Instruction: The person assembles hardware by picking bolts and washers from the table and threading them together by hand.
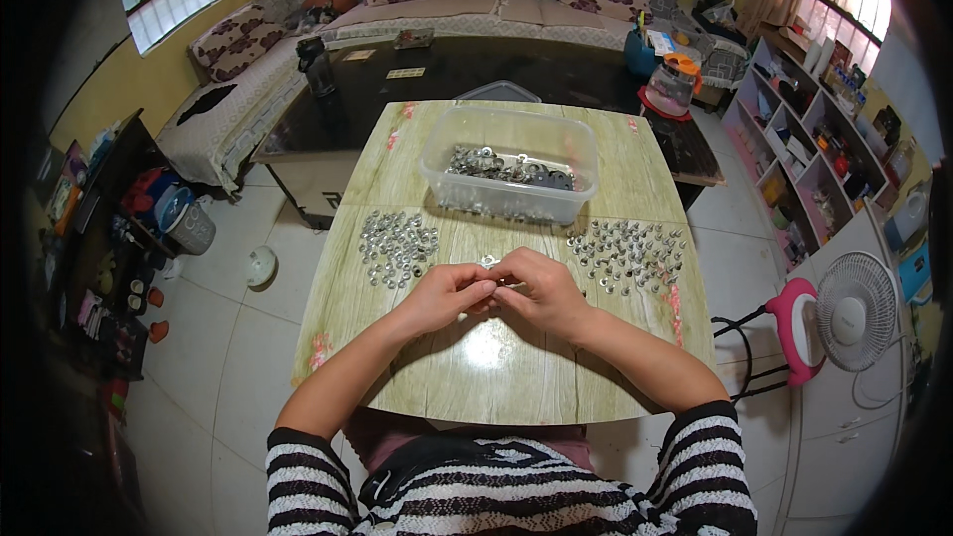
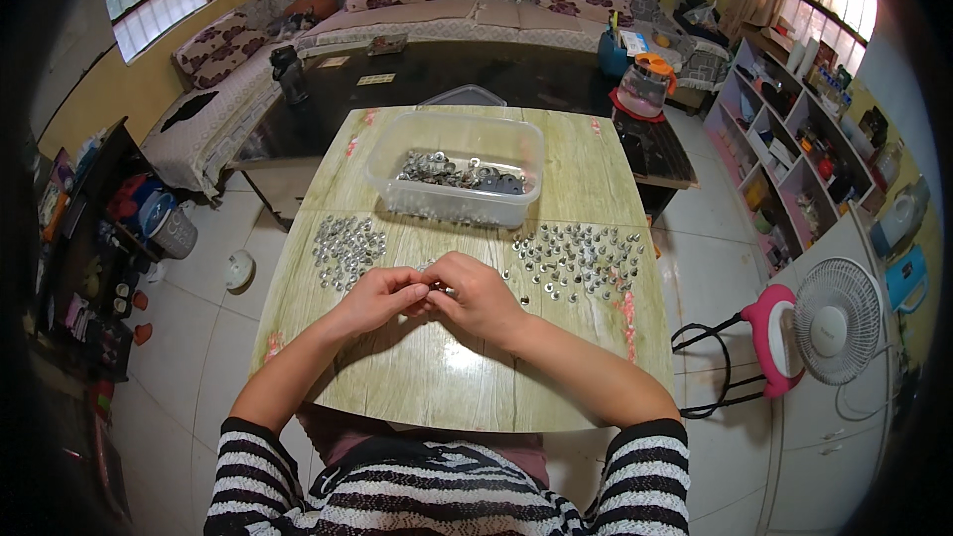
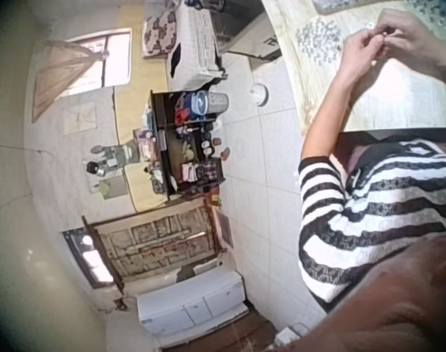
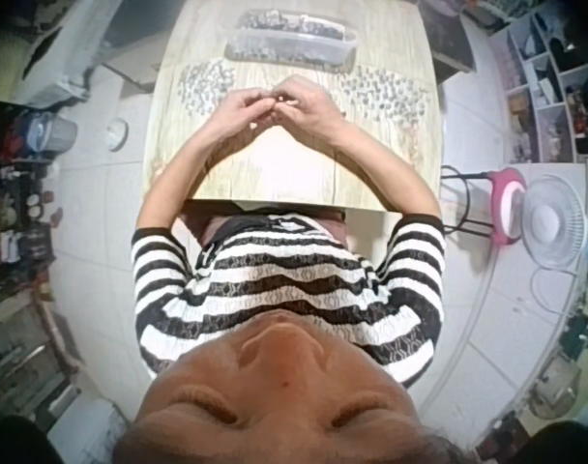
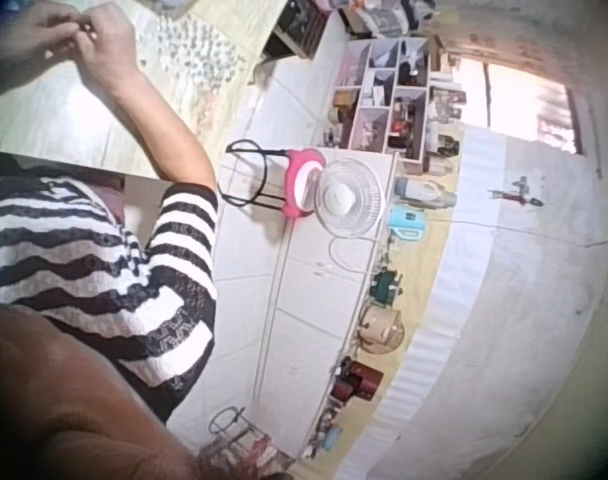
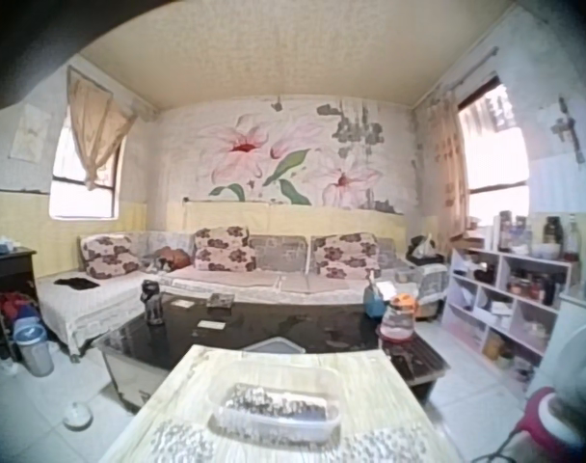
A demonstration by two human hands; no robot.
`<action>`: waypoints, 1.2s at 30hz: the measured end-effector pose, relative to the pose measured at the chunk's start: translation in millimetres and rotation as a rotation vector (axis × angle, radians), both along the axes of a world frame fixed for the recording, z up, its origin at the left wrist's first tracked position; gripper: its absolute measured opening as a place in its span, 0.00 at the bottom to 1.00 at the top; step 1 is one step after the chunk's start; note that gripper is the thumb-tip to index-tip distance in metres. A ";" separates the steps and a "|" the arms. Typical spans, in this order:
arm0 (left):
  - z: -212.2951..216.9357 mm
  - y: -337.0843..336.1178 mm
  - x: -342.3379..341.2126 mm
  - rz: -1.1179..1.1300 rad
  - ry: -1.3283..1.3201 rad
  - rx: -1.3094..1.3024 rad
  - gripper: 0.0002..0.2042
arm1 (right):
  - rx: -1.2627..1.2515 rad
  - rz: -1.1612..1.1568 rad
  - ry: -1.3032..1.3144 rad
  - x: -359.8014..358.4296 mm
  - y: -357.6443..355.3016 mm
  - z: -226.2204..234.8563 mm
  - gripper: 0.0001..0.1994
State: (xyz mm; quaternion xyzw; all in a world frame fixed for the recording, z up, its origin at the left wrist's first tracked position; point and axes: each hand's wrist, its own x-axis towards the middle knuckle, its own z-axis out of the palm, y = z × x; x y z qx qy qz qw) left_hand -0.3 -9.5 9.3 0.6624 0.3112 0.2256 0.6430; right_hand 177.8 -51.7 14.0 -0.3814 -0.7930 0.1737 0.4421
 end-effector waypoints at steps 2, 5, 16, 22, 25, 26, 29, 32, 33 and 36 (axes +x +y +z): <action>-0.2 -0.3 1.8 -0.012 -0.014 -0.016 0.09 | -0.063 -0.058 0.051 1.3 -1.7 -1.4 0.08; -0.8 -1.3 2.6 -0.030 -0.046 -0.049 0.10 | -0.057 -0.069 0.074 2.3 -2.1 -5.0 0.08; -15.7 -4.2 12.0 0.014 -0.167 -0.063 0.07 | 0.095 -0.123 0.048 8.6 -0.4 -14.0 0.07; -19.6 -3.2 12.1 -0.054 -0.243 -0.136 0.11 | 0.140 -0.097 0.035 9.7 1.4 -15.1 0.07; -14.5 -3.4 9.9 -0.030 -0.102 0.025 0.14 | 0.131 -0.102 0.044 7.9 -0.5 -14.2 0.07; -12.3 -4.1 9.3 -0.035 -0.103 0.020 0.14 | 0.143 -0.082 0.065 6.8 -1.2 -12.6 0.07; -8.8 -3.7 7.8 0.004 -0.003 0.152 0.15 | 0.155 -0.074 0.090 5.9 1.3 -13.5 0.06; -1.2 -12.1 14.7 0.100 -0.042 0.143 0.14 | 0.160 -0.068 0.110 6.5 1.9 -15.0 0.06; -3.0 -11.3 14.4 0.088 -0.060 0.153 0.13 | 0.160 -0.050 0.123 5.9 2.2 -15.3 0.06; -8.8 -4.9 7.8 0.014 -0.027 0.210 0.12 | 0.184 -0.044 0.124 3.1 1.6 -14.4 0.06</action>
